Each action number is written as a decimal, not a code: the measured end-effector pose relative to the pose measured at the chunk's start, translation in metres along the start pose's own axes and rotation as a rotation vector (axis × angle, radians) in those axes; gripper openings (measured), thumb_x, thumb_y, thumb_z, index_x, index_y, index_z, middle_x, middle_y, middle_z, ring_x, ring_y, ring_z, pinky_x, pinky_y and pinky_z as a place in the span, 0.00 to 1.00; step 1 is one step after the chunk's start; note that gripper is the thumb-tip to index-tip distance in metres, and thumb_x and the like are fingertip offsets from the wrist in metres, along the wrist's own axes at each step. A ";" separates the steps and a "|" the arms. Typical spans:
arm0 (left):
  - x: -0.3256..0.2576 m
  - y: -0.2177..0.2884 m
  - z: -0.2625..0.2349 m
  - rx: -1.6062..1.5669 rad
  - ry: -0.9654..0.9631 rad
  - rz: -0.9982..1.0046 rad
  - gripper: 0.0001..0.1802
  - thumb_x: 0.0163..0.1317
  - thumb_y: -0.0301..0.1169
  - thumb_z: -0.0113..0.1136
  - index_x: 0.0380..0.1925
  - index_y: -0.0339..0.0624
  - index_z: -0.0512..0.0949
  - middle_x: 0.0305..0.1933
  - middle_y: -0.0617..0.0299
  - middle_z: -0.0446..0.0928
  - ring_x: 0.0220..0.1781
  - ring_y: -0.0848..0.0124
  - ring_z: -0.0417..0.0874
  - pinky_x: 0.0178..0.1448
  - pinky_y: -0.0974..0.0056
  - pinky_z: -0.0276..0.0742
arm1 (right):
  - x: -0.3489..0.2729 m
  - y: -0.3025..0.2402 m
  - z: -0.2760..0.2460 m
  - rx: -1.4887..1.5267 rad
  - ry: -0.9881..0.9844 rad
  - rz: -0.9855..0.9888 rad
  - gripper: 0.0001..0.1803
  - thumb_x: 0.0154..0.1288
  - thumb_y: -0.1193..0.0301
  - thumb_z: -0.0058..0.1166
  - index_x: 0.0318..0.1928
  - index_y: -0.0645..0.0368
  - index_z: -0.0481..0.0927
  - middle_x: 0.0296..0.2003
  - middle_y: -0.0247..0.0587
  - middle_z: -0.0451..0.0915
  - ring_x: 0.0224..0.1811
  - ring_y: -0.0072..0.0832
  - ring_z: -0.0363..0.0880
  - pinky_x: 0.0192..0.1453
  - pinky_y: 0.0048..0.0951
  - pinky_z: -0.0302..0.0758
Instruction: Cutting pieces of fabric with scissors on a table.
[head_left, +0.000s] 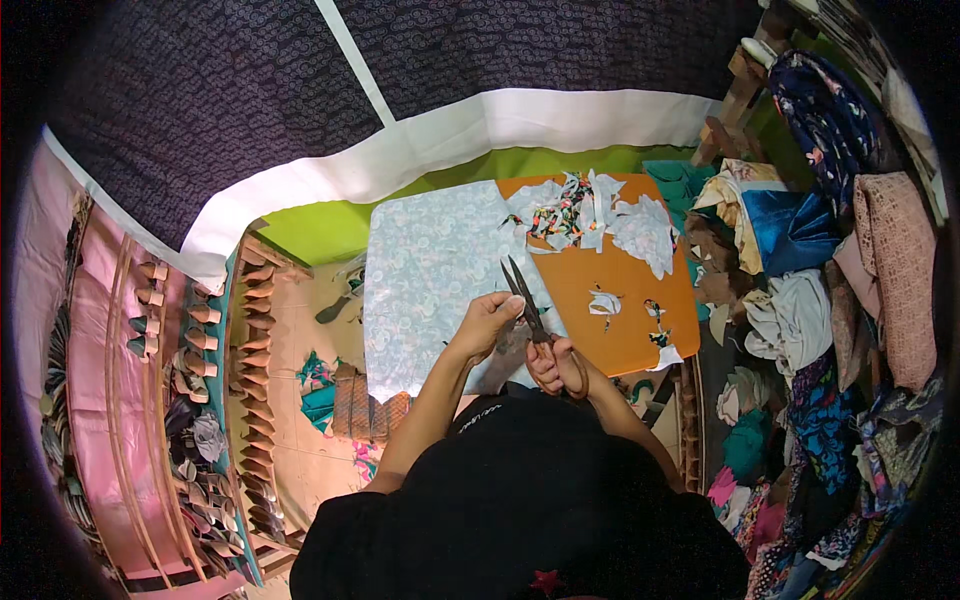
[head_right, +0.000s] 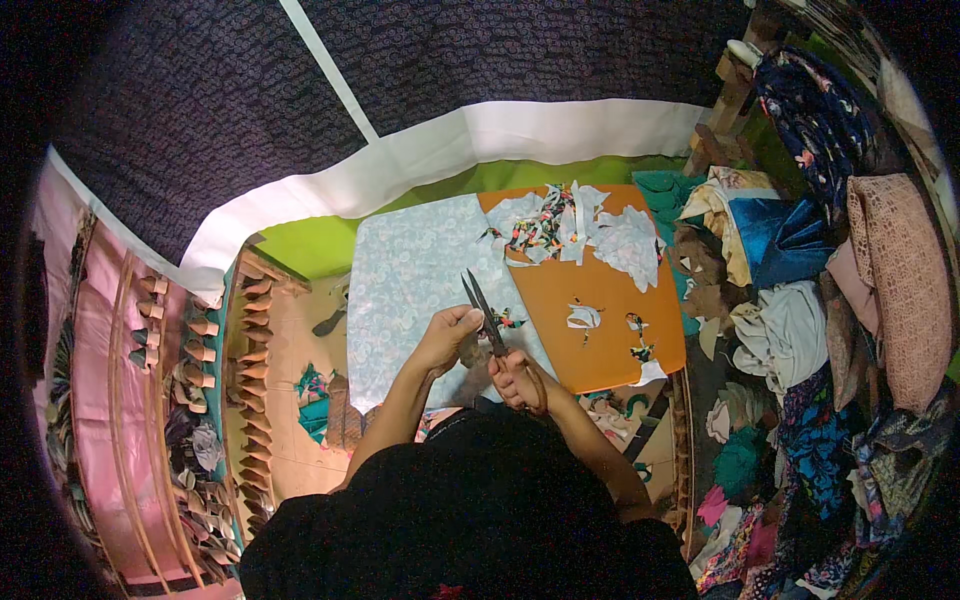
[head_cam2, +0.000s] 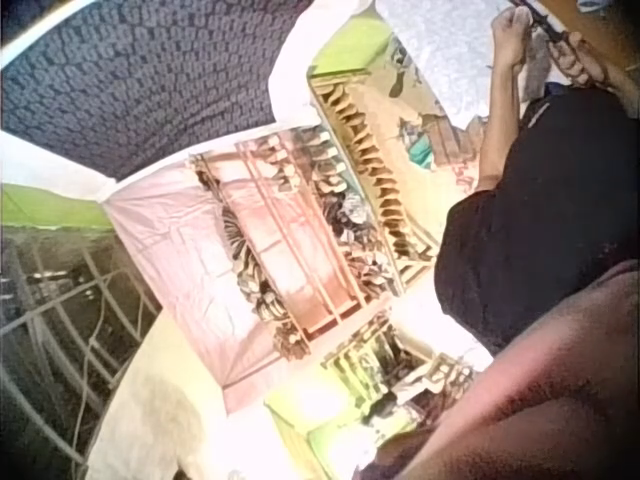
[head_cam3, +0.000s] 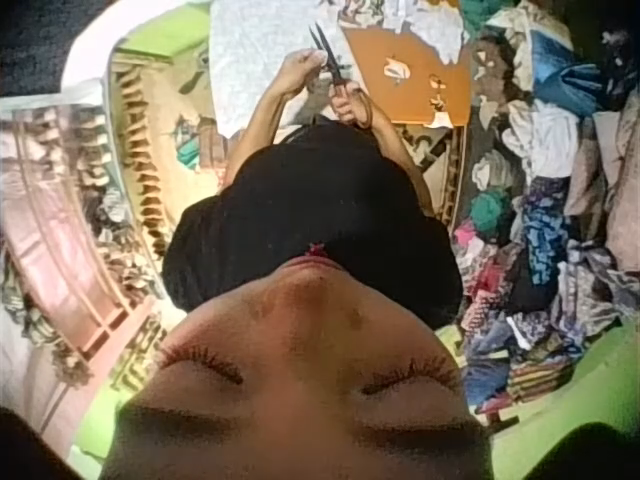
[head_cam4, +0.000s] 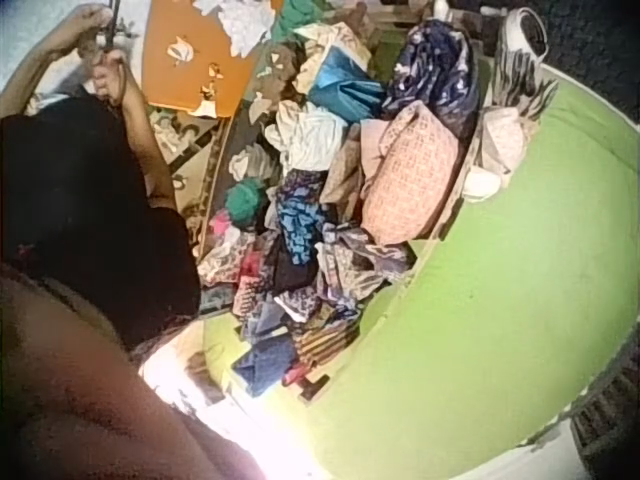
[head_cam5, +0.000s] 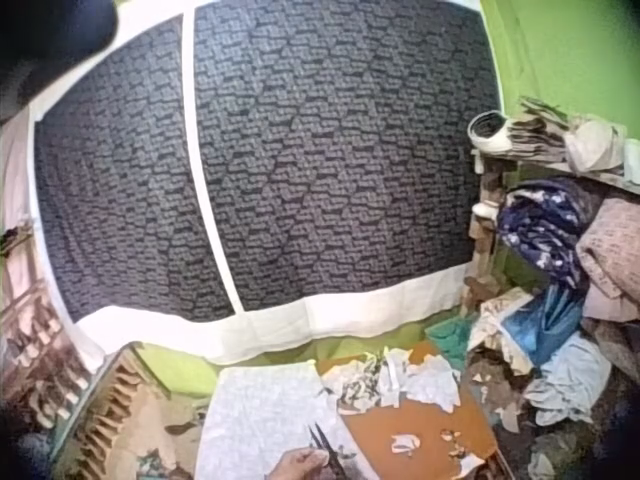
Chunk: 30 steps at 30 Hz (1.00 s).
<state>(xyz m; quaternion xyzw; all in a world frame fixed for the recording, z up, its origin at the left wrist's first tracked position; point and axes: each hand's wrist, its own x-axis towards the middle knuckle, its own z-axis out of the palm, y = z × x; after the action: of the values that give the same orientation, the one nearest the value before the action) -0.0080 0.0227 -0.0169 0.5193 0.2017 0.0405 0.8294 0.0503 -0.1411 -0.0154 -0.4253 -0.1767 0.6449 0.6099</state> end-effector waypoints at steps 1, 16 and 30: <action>0.000 0.000 0.001 0.014 0.003 0.005 0.10 0.55 0.33 0.53 0.27 0.37 0.73 0.21 0.70 0.69 0.18 0.83 0.64 0.21 0.78 0.60 | 0.000 0.000 0.000 0.000 0.002 0.000 0.44 0.27 0.29 0.40 0.33 0.57 0.61 0.19 0.23 0.54 0.15 0.11 0.48 0.16 0.11 0.49; 0.006 -0.008 -0.010 0.371 0.203 0.219 0.10 0.53 0.31 0.54 0.27 0.34 0.75 0.22 0.67 0.72 0.23 0.82 0.67 0.26 0.76 0.63 | -0.008 -0.027 -0.028 -0.911 0.821 -0.226 0.22 0.43 0.60 0.60 0.30 0.67 0.71 0.24 0.44 0.75 0.27 0.30 0.73 0.32 0.29 0.68; 0.005 0.025 -0.010 -0.172 0.237 0.104 0.11 0.60 0.33 0.42 0.38 0.37 0.61 0.33 0.51 0.74 0.28 0.68 0.77 0.27 0.71 0.73 | 0.003 -0.022 -0.037 -0.491 0.620 -0.277 0.16 0.57 0.58 0.44 0.24 0.58 0.64 0.14 0.28 0.63 0.13 0.14 0.60 0.15 0.15 0.57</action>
<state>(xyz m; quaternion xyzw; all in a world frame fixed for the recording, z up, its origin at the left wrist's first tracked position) -0.0039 0.0437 -0.0002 0.4475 0.2668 0.1615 0.8382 0.0930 -0.1445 -0.0213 -0.7043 -0.1889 0.3370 0.5956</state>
